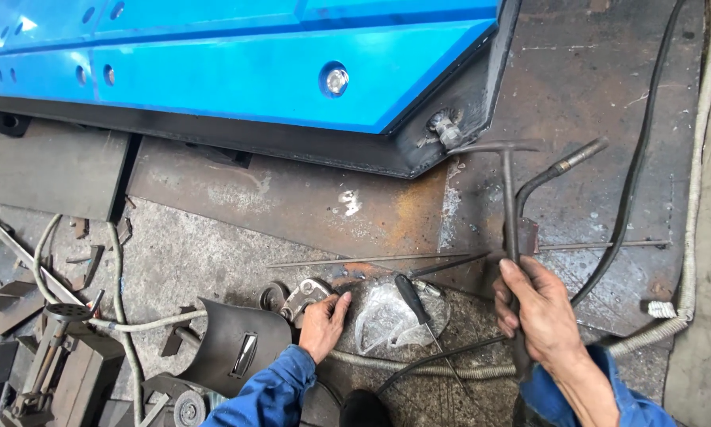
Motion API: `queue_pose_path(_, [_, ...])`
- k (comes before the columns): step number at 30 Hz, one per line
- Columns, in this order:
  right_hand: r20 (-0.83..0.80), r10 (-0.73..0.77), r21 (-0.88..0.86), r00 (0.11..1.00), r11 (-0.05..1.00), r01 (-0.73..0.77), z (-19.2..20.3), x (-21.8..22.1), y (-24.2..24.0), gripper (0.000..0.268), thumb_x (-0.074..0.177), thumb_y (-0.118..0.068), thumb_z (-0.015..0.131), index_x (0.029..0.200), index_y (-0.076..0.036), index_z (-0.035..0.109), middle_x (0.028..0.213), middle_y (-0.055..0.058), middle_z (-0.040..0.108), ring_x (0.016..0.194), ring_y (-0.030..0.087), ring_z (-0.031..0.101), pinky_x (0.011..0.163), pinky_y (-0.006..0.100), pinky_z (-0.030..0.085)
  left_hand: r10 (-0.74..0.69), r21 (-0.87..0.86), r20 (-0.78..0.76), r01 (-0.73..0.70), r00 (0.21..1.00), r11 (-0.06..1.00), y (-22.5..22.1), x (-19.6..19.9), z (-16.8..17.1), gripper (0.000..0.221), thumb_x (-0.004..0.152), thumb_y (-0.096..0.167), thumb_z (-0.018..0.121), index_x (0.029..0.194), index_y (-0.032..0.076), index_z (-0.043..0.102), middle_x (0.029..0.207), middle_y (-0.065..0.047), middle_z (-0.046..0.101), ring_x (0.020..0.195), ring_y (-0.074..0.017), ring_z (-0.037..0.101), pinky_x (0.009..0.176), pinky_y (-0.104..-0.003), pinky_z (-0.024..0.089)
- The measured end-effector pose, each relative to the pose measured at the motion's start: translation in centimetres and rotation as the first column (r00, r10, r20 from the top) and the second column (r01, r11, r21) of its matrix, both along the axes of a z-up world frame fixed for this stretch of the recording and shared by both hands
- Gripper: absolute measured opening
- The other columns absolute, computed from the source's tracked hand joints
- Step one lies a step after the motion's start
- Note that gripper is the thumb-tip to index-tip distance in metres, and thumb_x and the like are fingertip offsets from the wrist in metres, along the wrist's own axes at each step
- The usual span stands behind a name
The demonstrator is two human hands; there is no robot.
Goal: Welding a metal structure and then using an angle grinder to smooth the edges.
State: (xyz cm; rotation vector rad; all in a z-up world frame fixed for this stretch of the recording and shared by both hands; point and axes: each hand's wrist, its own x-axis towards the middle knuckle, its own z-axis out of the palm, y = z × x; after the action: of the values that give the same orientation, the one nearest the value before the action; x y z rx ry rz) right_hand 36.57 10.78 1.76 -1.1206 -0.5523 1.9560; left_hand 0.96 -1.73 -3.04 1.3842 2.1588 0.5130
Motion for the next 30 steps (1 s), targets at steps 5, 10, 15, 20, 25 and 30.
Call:
queue_pose_path(5, [0.159,0.067,-0.001,0.985,0.998,-0.068,0.1,0.3,0.5,0.021,0.098,-0.023,0.061,0.103,-0.002,0.059,0.068,0.004,0.05,0.041,0.01,0.04,0.033,0.028,0.031,0.007,0.024,0.014,-0.008,1.0,1.0,0.0,-0.1,-0.2,0.044,0.099,0.038,0.06,0.081,-0.002,0.065,0.064,-0.025,0.057,0.052,-0.0363,0.049,0.054,-0.045,0.046])
queue_pose_path(10, [0.074,0.094,-0.07,0.993,0.994,-0.089,1.4,1.0,1.5,0.021,0.097,-0.022,0.061,0.103,-0.002,0.059,0.069,0.004,0.052,0.041,0.009,0.04,0.033,0.028,0.031,0.031,0.006,0.014,-0.031,0.999,0.999,0.1,0.3,0.4,0.044,0.099,0.038,0.06,0.081,-0.002,0.065,0.063,-0.026,0.054,0.052,-0.0303,0.042,0.055,-0.044,0.046])
queue_pose_path(15, [0.163,-0.094,0.083,0.982,0.993,0.082,1.7,4.1,1.7,0.018,0.102,-0.022,0.06,0.106,-0.004,0.059,0.068,0.003,0.049,0.044,0.009,0.042,0.035,0.027,0.033,0.059,-0.035,0.005,-0.059,0.998,0.998,-1.0,-0.9,-0.4,0.049,0.101,0.039,0.061,0.078,-0.004,0.063,0.061,-0.026,0.052,0.054,-0.0283,0.039,0.055,-0.044,0.045])
queue_pose_path(20, [0.285,-0.125,0.139,0.95,0.986,0.088,2.1,3.8,1.3,0.018,0.1,-0.022,0.057,0.112,-0.01,0.064,0.068,0.003,0.049,0.044,0.009,0.041,0.035,0.027,0.033,0.015,0.031,0.032,-0.016,0.999,0.999,-0.3,-0.9,-1.5,0.042,0.099,0.038,0.06,0.083,-0.001,0.068,0.062,-0.023,0.058,0.052,-0.0221,0.052,0.055,-0.042,0.046])
queue_pose_path(25, [0.095,0.119,-0.086,0.988,0.99,-0.111,0.3,0.9,1.0,0.019,0.099,-0.022,0.059,0.1,-0.003,0.055,0.067,0.003,0.048,0.041,0.01,0.039,0.033,0.028,0.031,-0.013,-0.004,0.035,0.013,0.999,1.0,0.6,0.3,-0.7,0.046,0.101,0.037,0.06,0.081,-0.004,0.064,0.062,-0.026,0.053,0.053,-0.0282,0.042,0.054,-0.043,0.045])
queue_pose_path(30, [0.049,0.097,-0.082,0.994,0.992,-0.093,0.9,2.7,2.0,0.018,0.098,-0.021,0.058,0.101,-0.003,0.057,0.066,0.003,0.048,0.04,0.01,0.039,0.032,0.028,0.03,0.04,-0.039,0.004,-0.04,0.999,0.998,-0.3,-0.5,-0.6,0.047,0.1,0.038,0.061,0.082,-0.004,0.066,0.063,-0.026,0.055,0.053,-0.0271,0.04,0.056,-0.043,0.046])
